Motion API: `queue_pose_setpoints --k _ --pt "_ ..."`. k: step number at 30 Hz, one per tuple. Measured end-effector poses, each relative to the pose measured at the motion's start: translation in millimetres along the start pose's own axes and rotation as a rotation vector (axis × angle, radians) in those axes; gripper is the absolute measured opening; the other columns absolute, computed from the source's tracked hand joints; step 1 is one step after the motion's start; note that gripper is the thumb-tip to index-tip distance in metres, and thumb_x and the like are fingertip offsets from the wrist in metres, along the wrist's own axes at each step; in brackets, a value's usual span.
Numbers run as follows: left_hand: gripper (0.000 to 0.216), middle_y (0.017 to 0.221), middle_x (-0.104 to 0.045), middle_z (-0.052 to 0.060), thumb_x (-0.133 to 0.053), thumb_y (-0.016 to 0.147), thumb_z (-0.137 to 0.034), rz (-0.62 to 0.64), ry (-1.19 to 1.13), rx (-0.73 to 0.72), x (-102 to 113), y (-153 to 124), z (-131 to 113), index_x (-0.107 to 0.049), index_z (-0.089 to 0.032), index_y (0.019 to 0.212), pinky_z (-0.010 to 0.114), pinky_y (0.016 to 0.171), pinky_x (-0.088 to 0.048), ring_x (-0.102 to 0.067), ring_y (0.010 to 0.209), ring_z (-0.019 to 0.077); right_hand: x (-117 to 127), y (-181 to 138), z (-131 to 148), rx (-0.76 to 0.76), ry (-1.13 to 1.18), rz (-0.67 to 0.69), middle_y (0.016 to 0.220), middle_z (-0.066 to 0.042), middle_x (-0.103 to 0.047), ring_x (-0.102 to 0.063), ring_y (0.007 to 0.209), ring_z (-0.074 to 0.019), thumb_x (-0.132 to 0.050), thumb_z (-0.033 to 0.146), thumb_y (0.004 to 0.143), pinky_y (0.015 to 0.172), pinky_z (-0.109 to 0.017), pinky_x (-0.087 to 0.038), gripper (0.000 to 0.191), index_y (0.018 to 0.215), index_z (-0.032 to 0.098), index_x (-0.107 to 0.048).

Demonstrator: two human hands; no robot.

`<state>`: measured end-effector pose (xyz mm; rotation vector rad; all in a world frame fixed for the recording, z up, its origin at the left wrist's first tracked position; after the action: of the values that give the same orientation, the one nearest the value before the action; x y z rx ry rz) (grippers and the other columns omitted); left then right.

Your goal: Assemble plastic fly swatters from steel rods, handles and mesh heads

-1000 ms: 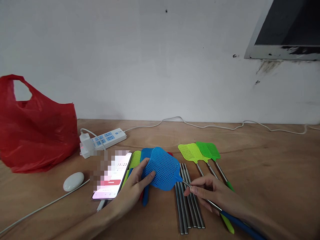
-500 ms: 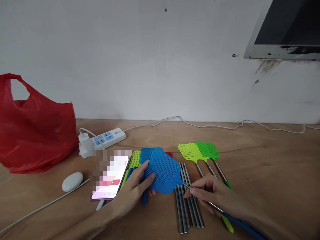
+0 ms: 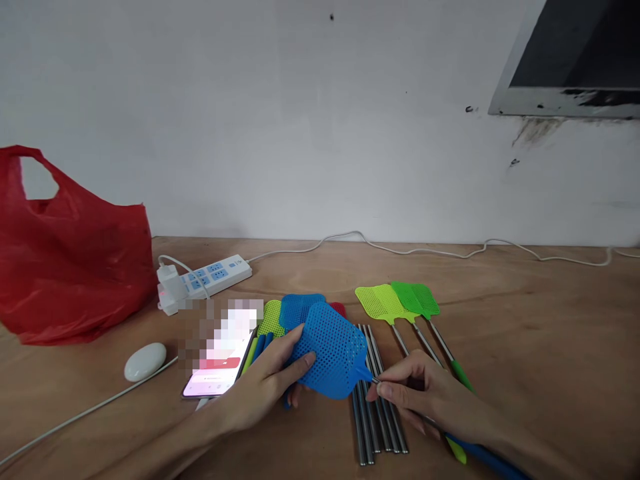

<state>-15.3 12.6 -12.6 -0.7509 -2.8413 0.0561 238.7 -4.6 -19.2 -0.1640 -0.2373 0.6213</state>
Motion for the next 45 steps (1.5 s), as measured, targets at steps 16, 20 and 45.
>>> queue_pose_setpoints --k 16,20,45 --pt "0.054 0.09 -0.061 0.001 -0.039 0.102 -0.056 -0.211 0.083 -0.082 -3.3 -6.9 -8.8 -0.038 -0.026 0.146 0.032 0.075 -0.046 -0.057 0.074 0.0183 3.2 2.8 -2.0 -0.017 0.323 -0.203 0.04 0.008 -0.05 -0.036 0.029 -0.0047 -0.075 0.058 0.075 0.03 -0.014 -0.024 0.04 0.074 0.018 -0.071" --pt "0.038 0.104 -0.059 0.002 -0.039 0.103 -0.05 -0.344 0.096 -0.203 -0.8 -3.0 -11.3 -0.049 -0.026 0.131 0.03 0.075 -0.044 -0.053 0.075 0.0164 14.6 0.0 5.2 -0.007 0.621 -0.541 0.06 0.005 -0.059 -0.045 0.046 -0.0033 -0.088 0.051 0.063 0.041 -0.01 -0.039 0.038 0.067 0.018 -0.07" --pt "0.038 0.073 -0.054 -0.001 -0.039 0.102 -0.051 0.061 0.612 -0.139 -26.6 -16.5 -15.1 -0.058 -0.022 0.086 0.026 0.063 -0.036 -0.048 0.071 0.0169 -0.4 4.1 -4.1 0.328 0.468 -0.555 0.075 -0.001 -0.072 -0.062 0.058 -0.0142 -0.078 0.041 0.082 0.055 -0.026 -0.053 0.025 0.096 0.021 -0.075"
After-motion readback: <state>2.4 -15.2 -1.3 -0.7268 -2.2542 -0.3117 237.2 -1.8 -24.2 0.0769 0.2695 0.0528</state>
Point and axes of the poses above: each hand's wrist, its own y-axis towards the middle knuckle, its own x-axis out of the back of the hand, z = x × y, the point moved 2 cm from there along y, towards the middle knuckle
